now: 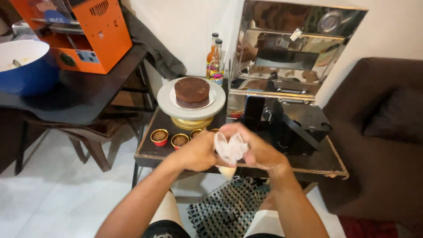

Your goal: The person fills a piping bag with frosting and then pipes the frosting onto several small cupcakes arranged on a table. The person handles the piping bag and cupcakes to apply the frosting.

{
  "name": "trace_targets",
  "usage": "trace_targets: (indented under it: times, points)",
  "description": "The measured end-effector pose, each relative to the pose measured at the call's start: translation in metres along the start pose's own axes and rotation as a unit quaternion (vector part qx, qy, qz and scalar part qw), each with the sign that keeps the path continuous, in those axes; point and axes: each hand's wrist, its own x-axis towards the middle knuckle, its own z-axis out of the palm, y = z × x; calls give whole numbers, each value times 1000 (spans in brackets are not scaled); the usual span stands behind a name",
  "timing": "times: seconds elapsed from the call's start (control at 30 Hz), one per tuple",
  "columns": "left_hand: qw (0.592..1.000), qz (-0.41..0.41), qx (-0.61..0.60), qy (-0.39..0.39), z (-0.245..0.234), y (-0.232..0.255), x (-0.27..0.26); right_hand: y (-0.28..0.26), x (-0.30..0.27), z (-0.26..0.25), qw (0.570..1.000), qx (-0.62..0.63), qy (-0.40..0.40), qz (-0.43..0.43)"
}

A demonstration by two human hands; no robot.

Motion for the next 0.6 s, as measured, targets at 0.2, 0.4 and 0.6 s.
trace_targets:
  times: [0.2, 0.4, 0.6]
  points:
    - [986, 137, 92, 21, 26, -56, 17, 46, -29, -3, 938, 205, -182, 212]
    - [972, 19, 54, 226, 57, -94, 36, 70, -10, 20, 916, -216, 295, 167]
    - [983, 32, 59, 172, 57, -104, 56, 33, -27, 16, 898, -271, 327, 117]
